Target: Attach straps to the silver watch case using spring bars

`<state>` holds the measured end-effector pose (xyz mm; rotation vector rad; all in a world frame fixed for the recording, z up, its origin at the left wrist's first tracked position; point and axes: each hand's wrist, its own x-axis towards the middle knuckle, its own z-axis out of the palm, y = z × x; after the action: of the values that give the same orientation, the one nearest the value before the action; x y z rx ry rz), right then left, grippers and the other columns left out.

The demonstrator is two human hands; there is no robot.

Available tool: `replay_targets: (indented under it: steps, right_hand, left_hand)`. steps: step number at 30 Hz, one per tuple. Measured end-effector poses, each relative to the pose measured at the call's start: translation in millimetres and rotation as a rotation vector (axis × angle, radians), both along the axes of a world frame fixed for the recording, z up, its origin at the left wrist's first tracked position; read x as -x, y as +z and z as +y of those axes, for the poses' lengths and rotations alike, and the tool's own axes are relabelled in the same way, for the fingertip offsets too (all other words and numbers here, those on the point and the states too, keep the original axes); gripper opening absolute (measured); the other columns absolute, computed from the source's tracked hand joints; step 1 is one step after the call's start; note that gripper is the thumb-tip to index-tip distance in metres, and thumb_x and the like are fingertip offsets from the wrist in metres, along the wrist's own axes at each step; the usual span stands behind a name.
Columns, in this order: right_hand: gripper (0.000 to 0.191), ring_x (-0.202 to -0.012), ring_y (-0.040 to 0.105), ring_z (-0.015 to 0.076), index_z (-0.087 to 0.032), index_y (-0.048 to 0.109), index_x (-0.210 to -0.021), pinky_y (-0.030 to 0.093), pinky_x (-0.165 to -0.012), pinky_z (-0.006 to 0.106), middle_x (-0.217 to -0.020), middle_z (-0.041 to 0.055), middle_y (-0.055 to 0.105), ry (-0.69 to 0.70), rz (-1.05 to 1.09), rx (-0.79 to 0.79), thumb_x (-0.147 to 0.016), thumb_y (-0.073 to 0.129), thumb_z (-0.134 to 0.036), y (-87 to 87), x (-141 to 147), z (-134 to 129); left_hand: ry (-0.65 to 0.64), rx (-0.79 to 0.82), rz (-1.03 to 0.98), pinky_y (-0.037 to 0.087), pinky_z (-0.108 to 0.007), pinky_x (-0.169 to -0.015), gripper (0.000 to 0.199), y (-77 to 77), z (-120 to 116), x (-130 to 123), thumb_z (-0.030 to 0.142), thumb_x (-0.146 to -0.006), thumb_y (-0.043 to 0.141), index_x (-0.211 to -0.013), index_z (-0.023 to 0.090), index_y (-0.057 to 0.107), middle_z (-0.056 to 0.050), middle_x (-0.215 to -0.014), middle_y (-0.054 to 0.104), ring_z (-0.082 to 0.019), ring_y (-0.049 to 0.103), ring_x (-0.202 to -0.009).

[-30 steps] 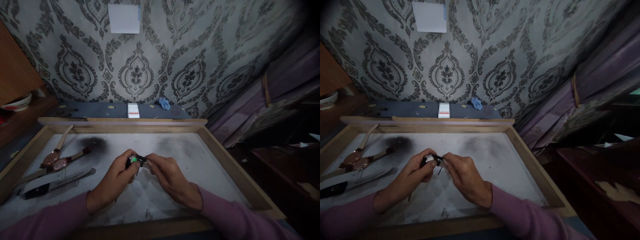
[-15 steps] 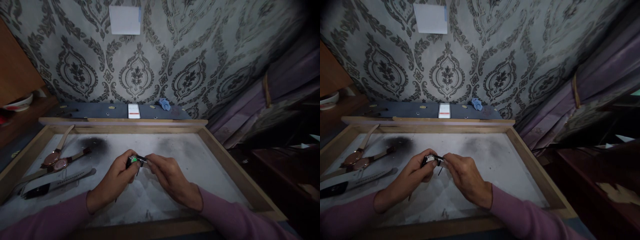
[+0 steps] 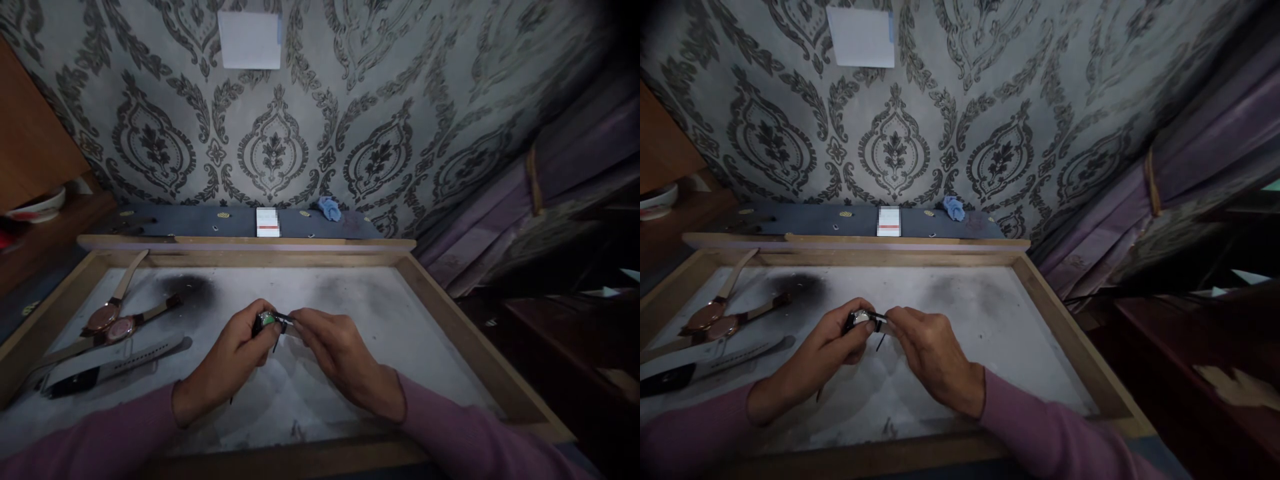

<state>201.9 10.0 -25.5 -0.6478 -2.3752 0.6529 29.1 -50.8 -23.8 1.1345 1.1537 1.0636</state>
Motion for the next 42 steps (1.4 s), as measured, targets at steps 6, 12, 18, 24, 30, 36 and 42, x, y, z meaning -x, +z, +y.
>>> replay_targets:
  steps: [6, 12, 18, 24, 30, 36, 42]
  right_hand:
    - [0.023, -0.052, 0.047, 0.0098, -0.018, 0.053, -0.079, 0.034, -0.050, 0.022, -0.062, -0.0005, 0.052, 0.011, -0.054, -0.065, -0.096, 0.037, -0.015, -0.2, -2.5, 2.9]
    - [0.024, -0.049, 0.044, 0.0104, -0.018, 0.049, -0.078, 0.030, -0.048, 0.024, -0.062, -0.0001, 0.052, 0.025, -0.183, -0.188, -0.096, 0.033, -0.014, 5.5, -5.3, 4.8]
    - [0.023, -0.053, 0.051, 0.0136, -0.018, 0.047, -0.085, 0.029, -0.048, 0.027, -0.066, 0.0020, 0.058, 0.053, -0.270, -0.342, -0.098, 0.039, -0.035, 8.8, -7.5, 6.2]
    - [0.025, -0.049, 0.051, 0.0128, -0.020, 0.045, -0.083, 0.023, -0.045, 0.028, -0.063, 0.0008, 0.058, 0.068, -0.312, -0.444, -0.100, 0.036, -0.036, 5.9, -9.0, 12.1]
    - [0.030, -0.044, 0.048, 0.0097, -0.019, 0.043, -0.080, 0.019, -0.045, 0.027, -0.059, -0.0015, 0.057, 0.042, -0.317, -0.525, -0.103, 0.028, -0.031, 6.9, -7.6, 11.1]
    - [0.035, -0.042, 0.047, 0.0089, -0.019, 0.043, -0.080, 0.018, -0.044, 0.027, -0.056, -0.0025, 0.056, 0.039, -0.312, -0.553, -0.104, 0.023, -0.034, 8.1, -6.9, 10.5]
    - [0.034, -0.043, 0.044, 0.0087, -0.019, 0.045, -0.080, 0.020, -0.043, 0.027, -0.057, -0.0023, 0.055, 0.046, -0.306, -0.546, -0.104, 0.025, -0.034, 5.1, -8.2, 11.3]
  left_hand:
    - [0.001, -0.007, 0.005, 0.023, -0.021, -0.046, 0.016, 0.1, 0.0, 1.0, 0.033, -0.091, 0.049, -0.085, 0.018, 0.047, 0.010, -0.056, 0.032, -0.008, 0.028, -0.049]
    - [-0.006, 0.012, -0.002, 0.023, -0.021, -0.045, 0.015, 0.1, 0.9, 1.0, 0.032, -0.091, 0.049, -0.084, 0.019, 0.047, 0.010, -0.055, 0.030, -0.008, 0.028, -0.048]
    - [-0.025, 0.037, -0.026, 0.023, -0.020, -0.045, 0.014, 1.3, 0.8, -0.7, 0.031, -0.090, 0.049, -0.084, 0.019, 0.046, 0.010, -0.055, 0.031, -0.007, 0.027, -0.048]
    - [-0.048, 0.047, -0.069, 0.023, -0.020, -0.045, 0.012, -3.2, 1.4, 0.6, 0.030, -0.090, 0.050, -0.086, 0.019, 0.047, 0.011, -0.054, 0.030, -0.007, 0.027, -0.047]
    - [-0.060, 0.064, -0.065, 0.023, -0.020, -0.046, 0.012, -1.8, 0.2, 1.3, 0.029, -0.090, 0.049, -0.086, 0.018, 0.048, 0.011, -0.054, 0.033, -0.006, 0.027, -0.047]
    - [-0.064, 0.059, -0.039, 0.023, -0.020, -0.045, 0.014, 0.8, 2.0, 1.6, 0.031, -0.088, 0.051, -0.081, 0.018, 0.047, 0.011, -0.053, 0.032, -0.007, 0.028, -0.046]
    - [-0.065, 0.057, -0.053, 0.024, -0.021, -0.046, 0.016, 0.5, 2.7, 0.5, 0.031, -0.087, 0.051, -0.079, 0.018, 0.046, 0.010, -0.054, 0.032, -0.006, 0.028, -0.046]
